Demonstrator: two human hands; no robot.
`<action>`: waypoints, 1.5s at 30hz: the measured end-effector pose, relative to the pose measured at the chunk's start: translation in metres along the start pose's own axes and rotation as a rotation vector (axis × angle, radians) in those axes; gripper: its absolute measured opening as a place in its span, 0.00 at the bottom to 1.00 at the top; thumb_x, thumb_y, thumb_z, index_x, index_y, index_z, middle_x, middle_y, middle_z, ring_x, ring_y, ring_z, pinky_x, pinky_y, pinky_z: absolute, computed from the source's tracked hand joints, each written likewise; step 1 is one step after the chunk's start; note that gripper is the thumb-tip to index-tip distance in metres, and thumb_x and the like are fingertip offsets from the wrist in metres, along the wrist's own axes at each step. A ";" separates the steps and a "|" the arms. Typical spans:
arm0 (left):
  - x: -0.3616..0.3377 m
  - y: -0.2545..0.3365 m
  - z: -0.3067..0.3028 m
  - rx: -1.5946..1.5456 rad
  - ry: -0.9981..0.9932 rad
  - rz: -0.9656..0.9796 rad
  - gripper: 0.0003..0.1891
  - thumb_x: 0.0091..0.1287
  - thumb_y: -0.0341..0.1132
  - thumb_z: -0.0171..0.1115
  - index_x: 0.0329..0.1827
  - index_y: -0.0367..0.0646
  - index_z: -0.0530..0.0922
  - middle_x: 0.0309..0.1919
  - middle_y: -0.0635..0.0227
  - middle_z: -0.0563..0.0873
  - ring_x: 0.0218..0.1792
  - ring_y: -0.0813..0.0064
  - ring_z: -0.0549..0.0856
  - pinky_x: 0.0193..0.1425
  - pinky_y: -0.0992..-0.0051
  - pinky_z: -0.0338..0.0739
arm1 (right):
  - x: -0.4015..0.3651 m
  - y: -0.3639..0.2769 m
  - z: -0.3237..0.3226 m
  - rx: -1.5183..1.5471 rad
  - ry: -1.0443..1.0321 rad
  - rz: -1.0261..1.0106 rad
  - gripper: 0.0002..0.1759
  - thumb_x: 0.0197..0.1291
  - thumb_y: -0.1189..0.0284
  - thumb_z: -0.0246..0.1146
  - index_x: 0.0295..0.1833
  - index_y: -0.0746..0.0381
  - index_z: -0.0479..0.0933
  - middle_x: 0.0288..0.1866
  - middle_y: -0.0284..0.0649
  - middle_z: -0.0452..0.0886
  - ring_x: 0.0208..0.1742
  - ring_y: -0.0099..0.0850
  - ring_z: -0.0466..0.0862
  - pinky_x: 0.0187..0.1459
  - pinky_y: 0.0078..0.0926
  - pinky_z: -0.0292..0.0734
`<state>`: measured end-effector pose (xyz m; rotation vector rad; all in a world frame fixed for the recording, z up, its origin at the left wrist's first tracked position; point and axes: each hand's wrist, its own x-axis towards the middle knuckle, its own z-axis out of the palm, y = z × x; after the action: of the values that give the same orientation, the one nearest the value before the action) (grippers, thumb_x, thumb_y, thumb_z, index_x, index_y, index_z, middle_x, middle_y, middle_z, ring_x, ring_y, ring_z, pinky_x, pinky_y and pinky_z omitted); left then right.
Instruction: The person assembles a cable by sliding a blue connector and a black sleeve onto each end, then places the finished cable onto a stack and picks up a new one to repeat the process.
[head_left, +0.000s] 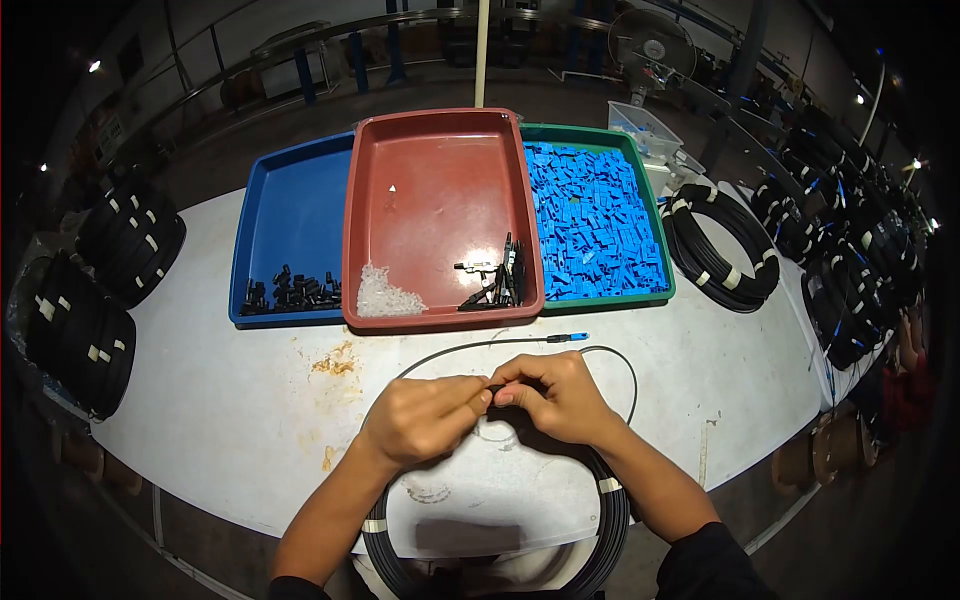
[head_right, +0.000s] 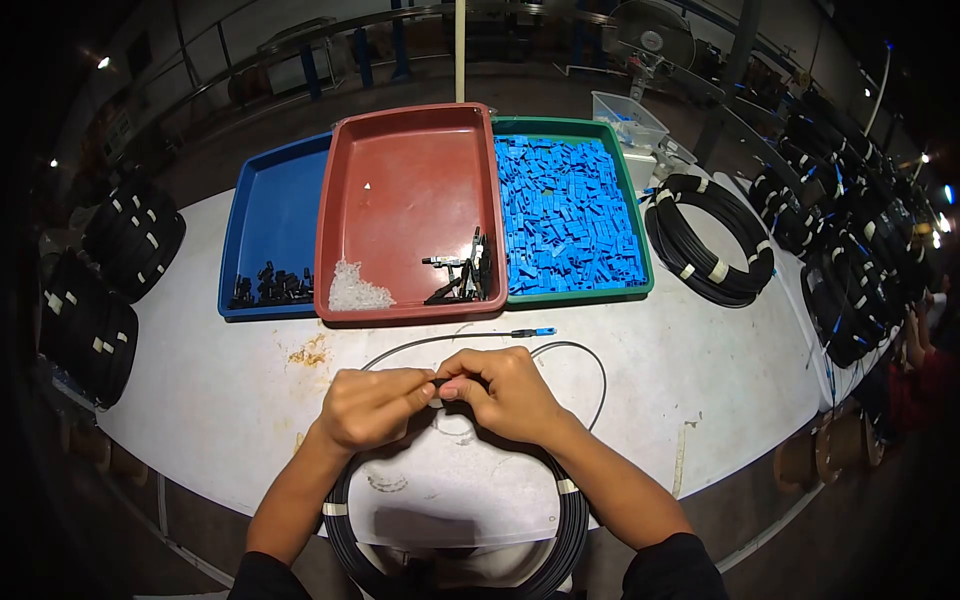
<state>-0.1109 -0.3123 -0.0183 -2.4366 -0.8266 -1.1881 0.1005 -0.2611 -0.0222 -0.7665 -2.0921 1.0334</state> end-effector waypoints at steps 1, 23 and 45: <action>-0.002 -0.002 0.002 0.003 0.003 -0.003 0.04 0.52 0.22 0.71 0.30 0.36 0.86 0.35 0.59 0.91 0.31 0.70 0.91 0.32 0.76 0.86 | 0.000 0.000 0.000 -0.002 -0.005 -0.001 0.07 0.61 0.80 0.71 0.45 0.68 0.87 0.34 0.43 0.91 0.33 0.28 0.89 0.36 0.22 0.82; 0.006 0.003 -0.001 0.182 0.036 0.194 0.04 0.53 0.23 0.72 0.30 0.34 0.85 0.36 0.57 0.90 0.33 0.68 0.91 0.31 0.76 0.85 | 0.000 -0.007 0.002 -0.003 0.066 -0.075 0.05 0.62 0.79 0.66 0.43 0.67 0.84 0.31 0.47 0.88 0.30 0.38 0.89 0.36 0.31 0.82; -0.002 0.000 0.010 -0.406 0.090 -0.546 0.36 0.53 0.29 0.84 0.67 0.34 0.79 0.40 0.54 0.93 0.41 0.68 0.94 0.43 0.80 0.87 | 0.003 0.009 0.003 -0.270 0.263 -0.404 0.09 0.52 0.82 0.73 0.40 0.64 0.85 0.27 0.41 0.84 0.24 0.34 0.83 0.27 0.28 0.75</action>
<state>-0.1060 -0.3078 -0.0261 -2.5101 -1.3992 -1.7958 0.0983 -0.2553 -0.0296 -0.5375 -2.0602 0.4152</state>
